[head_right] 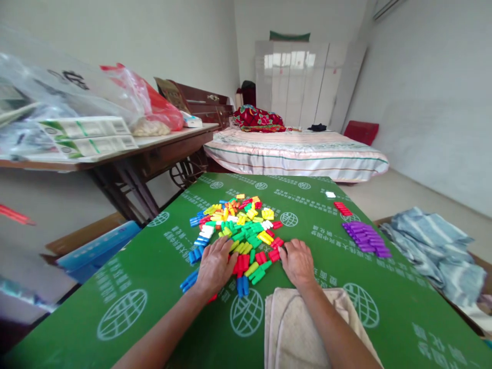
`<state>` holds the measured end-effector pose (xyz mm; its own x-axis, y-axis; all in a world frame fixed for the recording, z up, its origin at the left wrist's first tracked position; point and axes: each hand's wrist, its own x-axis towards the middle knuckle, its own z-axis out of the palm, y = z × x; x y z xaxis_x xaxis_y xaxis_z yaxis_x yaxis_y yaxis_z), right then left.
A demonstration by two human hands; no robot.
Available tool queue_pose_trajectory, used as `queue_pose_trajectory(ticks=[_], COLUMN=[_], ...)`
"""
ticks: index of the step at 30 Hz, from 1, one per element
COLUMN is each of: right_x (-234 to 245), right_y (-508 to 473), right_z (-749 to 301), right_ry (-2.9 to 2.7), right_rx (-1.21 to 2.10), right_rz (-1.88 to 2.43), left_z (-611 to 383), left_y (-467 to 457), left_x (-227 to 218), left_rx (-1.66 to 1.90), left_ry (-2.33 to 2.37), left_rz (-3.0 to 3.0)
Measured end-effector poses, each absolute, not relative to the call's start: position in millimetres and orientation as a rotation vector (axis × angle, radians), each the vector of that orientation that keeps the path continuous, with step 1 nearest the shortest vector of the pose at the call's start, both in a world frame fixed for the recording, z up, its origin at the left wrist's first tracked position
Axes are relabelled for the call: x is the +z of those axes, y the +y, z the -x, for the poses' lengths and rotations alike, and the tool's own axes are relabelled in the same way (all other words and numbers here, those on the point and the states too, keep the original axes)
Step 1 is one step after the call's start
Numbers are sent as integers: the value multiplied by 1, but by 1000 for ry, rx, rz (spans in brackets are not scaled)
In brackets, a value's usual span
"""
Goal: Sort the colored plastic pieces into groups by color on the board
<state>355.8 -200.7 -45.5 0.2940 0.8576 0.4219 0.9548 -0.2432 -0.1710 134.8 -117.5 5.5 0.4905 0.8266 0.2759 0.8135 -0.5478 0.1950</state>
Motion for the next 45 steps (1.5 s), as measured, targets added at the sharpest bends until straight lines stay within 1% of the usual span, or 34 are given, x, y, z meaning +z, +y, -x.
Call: queue_pose_trajectory(ticks=[7,15,23,32,40,45], right_x=[-46,-52,-50,-49,-52,-53], right_y=[-203,-205,-207,-206,-205,-205], right_z=[-356,-360,-358,-358,-359,-359], right_ry=[-1648,-1671,-1663,-1658,-1669,-1667], right_rx=[-343,-342,-339,-347,-330,-325], right_rz=[2181,2196,2216,2203,2169,2154], left_z=[-139,-135,-122,-102,-101,-99], left_y=[-135,-153,-165,-185,-197,-200], left_x=[4,4,1,-3,-14,-18], left_rx=[574,557,635,734,760,835], left_ry=[1318,1310,1251,1297,1286,1258], left_rz=[-2738,-2773,-2716,-2682,-2743,-2824])
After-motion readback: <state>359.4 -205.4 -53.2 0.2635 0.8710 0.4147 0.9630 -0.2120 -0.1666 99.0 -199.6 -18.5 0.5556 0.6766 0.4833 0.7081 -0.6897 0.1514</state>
